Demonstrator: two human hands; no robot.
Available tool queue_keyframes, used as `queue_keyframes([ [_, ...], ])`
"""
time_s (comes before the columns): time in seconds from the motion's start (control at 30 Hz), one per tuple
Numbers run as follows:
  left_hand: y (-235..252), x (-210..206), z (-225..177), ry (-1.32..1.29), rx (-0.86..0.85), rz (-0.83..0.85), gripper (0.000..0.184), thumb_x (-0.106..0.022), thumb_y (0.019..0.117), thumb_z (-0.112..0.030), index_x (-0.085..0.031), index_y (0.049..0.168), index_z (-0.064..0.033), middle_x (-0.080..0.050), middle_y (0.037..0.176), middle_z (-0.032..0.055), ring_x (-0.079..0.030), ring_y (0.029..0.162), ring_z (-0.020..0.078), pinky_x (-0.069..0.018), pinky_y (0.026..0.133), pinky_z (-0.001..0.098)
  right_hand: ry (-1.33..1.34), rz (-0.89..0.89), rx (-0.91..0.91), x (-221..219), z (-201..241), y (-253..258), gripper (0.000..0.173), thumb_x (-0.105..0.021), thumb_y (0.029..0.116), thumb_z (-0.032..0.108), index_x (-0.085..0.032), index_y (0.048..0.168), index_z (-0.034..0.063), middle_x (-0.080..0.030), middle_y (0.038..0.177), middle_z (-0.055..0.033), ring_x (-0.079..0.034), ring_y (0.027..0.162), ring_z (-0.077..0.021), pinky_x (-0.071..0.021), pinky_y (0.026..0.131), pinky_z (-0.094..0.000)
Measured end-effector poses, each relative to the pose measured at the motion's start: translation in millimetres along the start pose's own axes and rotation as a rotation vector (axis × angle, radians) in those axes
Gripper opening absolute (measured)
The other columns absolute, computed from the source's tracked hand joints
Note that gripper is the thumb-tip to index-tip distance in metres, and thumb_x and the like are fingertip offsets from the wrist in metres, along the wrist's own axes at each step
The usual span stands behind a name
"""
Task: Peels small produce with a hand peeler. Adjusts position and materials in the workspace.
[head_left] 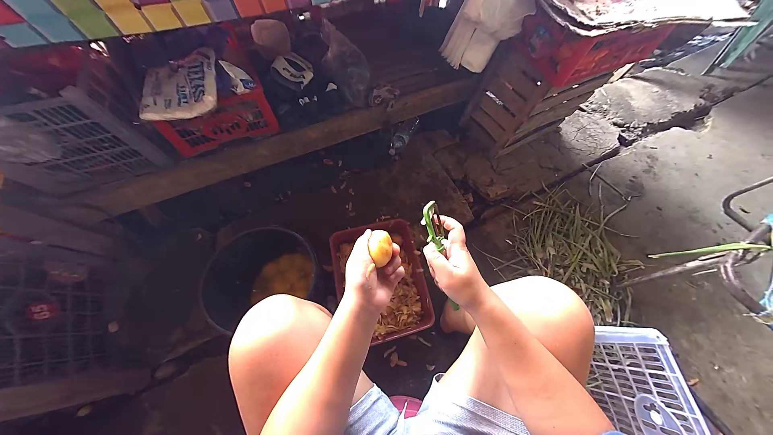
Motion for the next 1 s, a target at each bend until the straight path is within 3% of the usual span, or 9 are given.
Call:
queue_keyframes([
  [0.1, 1, 2, 0, -0.048, 0.017, -0.026, 0.049, -0.02, 0.1133, -0.039, -0.052, 0.091, -0.0081, -0.058, 0.066, 0.0054, -0.046, 0.042, 0.007, -0.0405, 0.041, 0.017, -0.006, 0.06, -0.01, 0, 0, 1, 0.051, -0.049, 0.1019, 0.014, -0.032, 0.15, 0.0117, -0.046, 0.071, 0.0056, -0.044, 0.051, -0.0005, -0.0417, 0.049, -0.0178],
  [0.2, 2, 6, 0, -0.08, 0.023, -0.097, 0.043, -0.025, 0.1123, -0.036, -0.051, 0.092, -0.0082, -0.059, 0.068, 0.0067, -0.049, 0.043, 0.0081, -0.0424, 0.04, 0.0179, -0.032, 0.053, -0.005, -2, -2, 2, 0.044, -0.047, 0.1017, 0.012, -0.043, 0.145, 0.0154, -0.052, 0.076, 0.0045, -0.048, 0.054, -0.0005, -0.0449, 0.052, -0.0176],
  [0.27, 3, 6, -1, -0.09, 0.008, -0.14, 0.041, -0.026, 0.1116, -0.036, -0.051, 0.094, -0.0082, -0.06, 0.069, 0.0075, -0.049, 0.043, 0.0088, -0.043, 0.041, 0.0188, -0.053, 0.059, -0.04, -3, -3, 4, 0.041, -0.045, 0.1015, 0.014, -0.044, 0.143, 0.0117, -0.046, 0.071, 0.0053, -0.046, 0.054, -0.002, -0.0441, 0.054, -0.0196],
  [0.43, 2, 7, -4, -0.069, 0.005, -0.164, 0.045, -0.024, 0.1121, -0.041, -0.05, 0.095, -0.0089, -0.055, 0.067, 0.0044, -0.05, 0.045, 0.0086, -0.0451, 0.043, 0.019, 0.043, 0.2, -0.113, -14, -2, 3, 0.059, -0.04, 0.1026, 0.012, -0.02, 0.158, 0.0097, -0.042, 0.07, 0.0059, -0.041, 0.051, -0.0017, -0.0383, 0.049, -0.0184],
  [0.6, 2, 9, -4, -0.031, -0.005, -0.156, 0.045, -0.025, 0.1131, -0.039, -0.051, 0.095, -0.0083, -0.055, 0.068, 0.004, -0.049, 0.046, 0.0074, -0.0448, 0.044, 0.0177, 0.165, 0.249, 0.024, -20, 2, 2, 0.036, -0.038, 0.1025, 0.003, -0.041, 0.138, 0.0085, -0.053, 0.074, 0.0063, -0.047, 0.052, 0.0016, -0.0423, 0.051, -0.0138],
  [0.73, 3, 12, -3, 0.012, -0.014, -0.167, 0.046, -0.026, 0.1132, -0.038, -0.053, 0.093, -0.0071, -0.056, 0.066, 0.0051, -0.048, 0.044, 0.0073, -0.0422, 0.042, 0.0172, 0.0, 0.27, 0.155, -19, 5, -1, 0.039, -0.036, 0.107, 0.006, -0.041, 0.146, 0.0061, -0.073, 0.104, -0.0009, -0.062, 0.065, -0.0005, -0.0536, 0.063, -0.0188],
  [0.83, 4, 13, -2, 0.025, 0.003, -0.154, 0.054, -0.022, 0.1124, -0.045, -0.053, 0.089, -0.0078, -0.05, 0.06, 0.0025, -0.044, 0.041, 0.0071, -0.0395, 0.039, 0.0174, -0.199, 0.286, 0.152, -20, 6, -2, 0.041, -0.036, 0.109, 0.011, -0.049, 0.147, 0.0063, -0.067, 0.091, 0.0013, -0.056, 0.065, 0.001, -0.0495, 0.063, -0.0178],
  [0.93, 5, 12, -2, 0.038, -0.002, -0.138, 0.056, -0.021, 0.1119, -0.047, -0.051, 0.082, -0.0109, -0.045, 0.055, 0.0002, -0.042, 0.04, 0.0072, -0.0378, 0.039, 0.0177, -0.415, 0.241, 0.179, -17, 4, -1, 0.041, -0.039, 0.1088, 0.016, -0.06, 0.143, 0.0129, -0.065, 0.083, -0.0033, -0.059, 0.075, -0.0093, -0.0511, 0.075, -0.0316],
  [1.0, 6, 11, -1, 0.045, -0.004, -0.13, 0.055, -0.022, 0.1119, -0.047, -0.052, 0.084, -0.0106, -0.046, 0.056, 0.0004, -0.042, 0.04, 0.0069, -0.0381, 0.039, 0.0174, -0.436, 0.172, 0.292, -17, 3, -2, 0.039, -0.041, 0.1074, 0.014, -0.062, 0.14, 0.0106, -0.063, 0.078, -0.004, -0.059, 0.072, -0.0115, -0.0526, 0.072, -0.034],
])
Point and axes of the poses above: each hand's wrist, its own y-axis towards the middle knuckle, its own x-axis out of the back of the hand, z = x × y, the point moved 4 cm from there along y, towards the middle knuckle
